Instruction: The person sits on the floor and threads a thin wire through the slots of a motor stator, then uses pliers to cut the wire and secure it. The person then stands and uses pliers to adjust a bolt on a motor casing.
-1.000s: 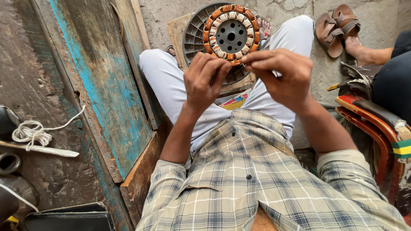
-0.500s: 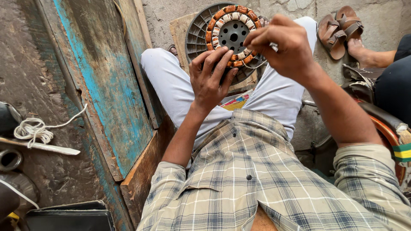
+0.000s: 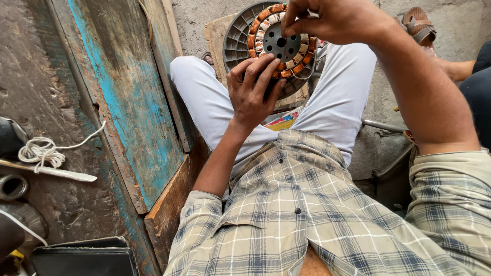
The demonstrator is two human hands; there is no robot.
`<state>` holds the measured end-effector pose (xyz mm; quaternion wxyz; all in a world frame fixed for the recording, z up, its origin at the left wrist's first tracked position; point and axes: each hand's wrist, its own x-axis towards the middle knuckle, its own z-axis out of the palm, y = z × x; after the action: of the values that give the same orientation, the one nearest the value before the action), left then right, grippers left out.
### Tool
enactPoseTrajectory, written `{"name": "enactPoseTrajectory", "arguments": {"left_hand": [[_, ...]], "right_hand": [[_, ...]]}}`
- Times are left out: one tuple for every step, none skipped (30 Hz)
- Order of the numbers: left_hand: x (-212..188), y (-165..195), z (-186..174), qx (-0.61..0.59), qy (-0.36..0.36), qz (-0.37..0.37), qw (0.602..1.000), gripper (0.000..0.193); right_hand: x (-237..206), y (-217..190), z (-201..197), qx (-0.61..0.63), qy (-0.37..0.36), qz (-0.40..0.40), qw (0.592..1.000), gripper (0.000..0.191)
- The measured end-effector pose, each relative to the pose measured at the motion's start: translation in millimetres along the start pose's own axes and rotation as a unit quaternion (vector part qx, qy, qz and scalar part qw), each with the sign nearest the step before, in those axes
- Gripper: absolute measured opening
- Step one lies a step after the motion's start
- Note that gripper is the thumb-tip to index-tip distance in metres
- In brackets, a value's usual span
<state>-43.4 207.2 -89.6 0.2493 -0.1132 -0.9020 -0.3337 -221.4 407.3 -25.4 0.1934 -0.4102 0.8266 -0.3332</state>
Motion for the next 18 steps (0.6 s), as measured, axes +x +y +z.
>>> {"name": "enactPoseTrajectory", "arguments": {"left_hand": [[0,-1,-1,0.000,-0.002,0.002,1.000,0.045],[0,-2,-1,0.001,-0.002,0.003,1.000,0.045],[-1,-2,-2,0.002,-0.003,0.004,1.000,0.045],[-1,-3,-3,0.003,-0.002,0.004,1.000,0.045],[-1,-4,-3,0.003,-0.002,0.005,1.000,0.045],[-1,-4,-3,0.001,-0.002,0.007,1.000,0.045],[-1,-4,-4,-0.001,-0.003,0.006,1.000,0.045],[-1,-4,-4,-0.002,-0.003,0.005,1.000,0.045],[-1,-4,-4,-0.002,-0.004,0.004,1.000,0.045],[-1,-4,-4,-0.003,-0.003,0.003,1.000,0.045],[-1,-3,-4,-0.004,-0.002,0.004,1.000,0.045],[-1,-2,-3,-0.005,-0.002,0.003,1.000,0.045],[-1,-1,-4,-0.003,-0.002,0.002,1.000,0.045],[-2,0,-4,-0.002,-0.002,0.001,1.000,0.045],[-2,1,-4,0.000,-0.002,0.001,1.000,0.045],[-2,3,-4,0.000,-0.003,0.001,1.000,0.045],[-2,3,-4,0.000,-0.004,0.000,1.000,0.045],[-2,5,-4,0.000,-0.005,0.000,1.000,0.045]], "right_hand": [[1,-1,-1,-0.021,0.003,-0.005,1.000,0.015],[2,-3,-2,-0.043,0.002,-0.019,0.999,0.014],[2,-4,-3,-0.063,0.000,-0.034,0.997,0.014],[2,-6,-3,-0.083,-0.001,-0.049,0.995,0.013],[1,-7,-3,-0.067,-0.006,-0.062,0.996,0.013],[1,-8,-2,-0.052,-0.011,-0.073,0.996,0.013],[1,-9,-2,-0.037,-0.016,-0.085,0.996,0.012],[1,-9,-1,-0.025,-0.017,-0.070,0.997,0.012],[1,-9,0,-0.013,-0.018,-0.056,0.998,0.013],[2,-9,2,-0.002,-0.020,-0.043,0.999,0.013],[2,-7,3,0.007,-0.033,-0.014,0.999,0.013],[4,-5,4,0.017,-0.048,0.016,0.999,0.013],[6,-3,4,0.028,-0.062,0.044,0.997,0.014],[7,-1,5,0.023,-0.058,0.039,0.997,0.014],[8,1,6,0.019,-0.055,0.034,0.998,0.013],[8,3,7,0.014,-0.051,0.029,0.998,0.013],[9,5,7,0.020,-0.051,0.026,0.998,0.013],[8,7,6,0.026,-0.050,0.022,0.998,0.012]]}}
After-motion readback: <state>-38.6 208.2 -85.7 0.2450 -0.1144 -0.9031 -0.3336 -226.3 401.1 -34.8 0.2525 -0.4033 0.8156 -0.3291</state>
